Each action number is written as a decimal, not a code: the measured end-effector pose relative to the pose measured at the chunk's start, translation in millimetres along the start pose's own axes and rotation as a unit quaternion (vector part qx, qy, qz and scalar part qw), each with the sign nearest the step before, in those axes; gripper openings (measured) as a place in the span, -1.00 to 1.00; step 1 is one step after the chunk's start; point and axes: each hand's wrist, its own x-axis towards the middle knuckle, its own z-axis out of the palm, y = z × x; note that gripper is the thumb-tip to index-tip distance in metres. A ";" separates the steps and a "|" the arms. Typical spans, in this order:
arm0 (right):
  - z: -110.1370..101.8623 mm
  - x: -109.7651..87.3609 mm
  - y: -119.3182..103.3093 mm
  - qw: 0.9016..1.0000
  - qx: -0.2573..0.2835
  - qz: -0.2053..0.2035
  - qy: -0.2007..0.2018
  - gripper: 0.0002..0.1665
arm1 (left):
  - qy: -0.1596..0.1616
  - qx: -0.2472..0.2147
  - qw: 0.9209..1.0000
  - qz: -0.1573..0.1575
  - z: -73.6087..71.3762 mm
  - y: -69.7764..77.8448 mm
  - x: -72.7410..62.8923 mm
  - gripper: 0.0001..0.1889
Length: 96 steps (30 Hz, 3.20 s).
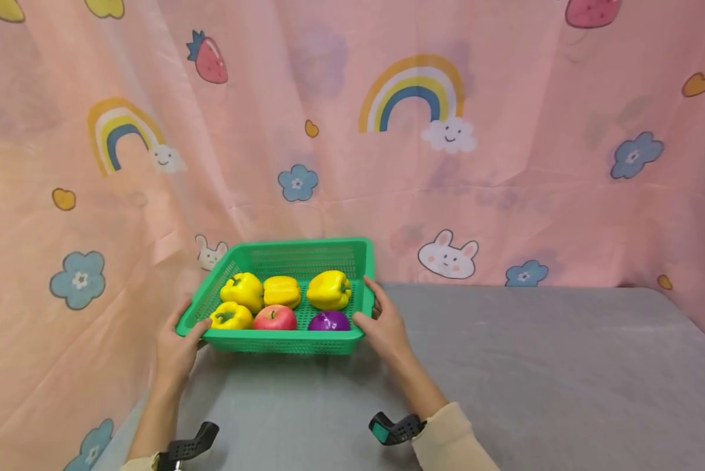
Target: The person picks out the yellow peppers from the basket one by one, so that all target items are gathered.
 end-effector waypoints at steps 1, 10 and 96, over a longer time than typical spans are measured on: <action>-3.9 -0.9 -1.4 1.000 -0.005 0.000 0.002 -0.07 | -0.003 -0.008 1.000 0.001 3.4 0.8 -1.6 -0.27; -49.7 -19.9 -11.9 0.997 -0.066 -0.019 0.023 -0.04 | -0.051 -0.055 0.997 0.033 35.3 12.0 -11.6 -0.25; -256.8 -54.8 26.7 0.983 -0.183 -0.024 0.021 -0.12 | -0.339 -0.232 0.911 -0.042 181.2 37.2 -17.9 -0.45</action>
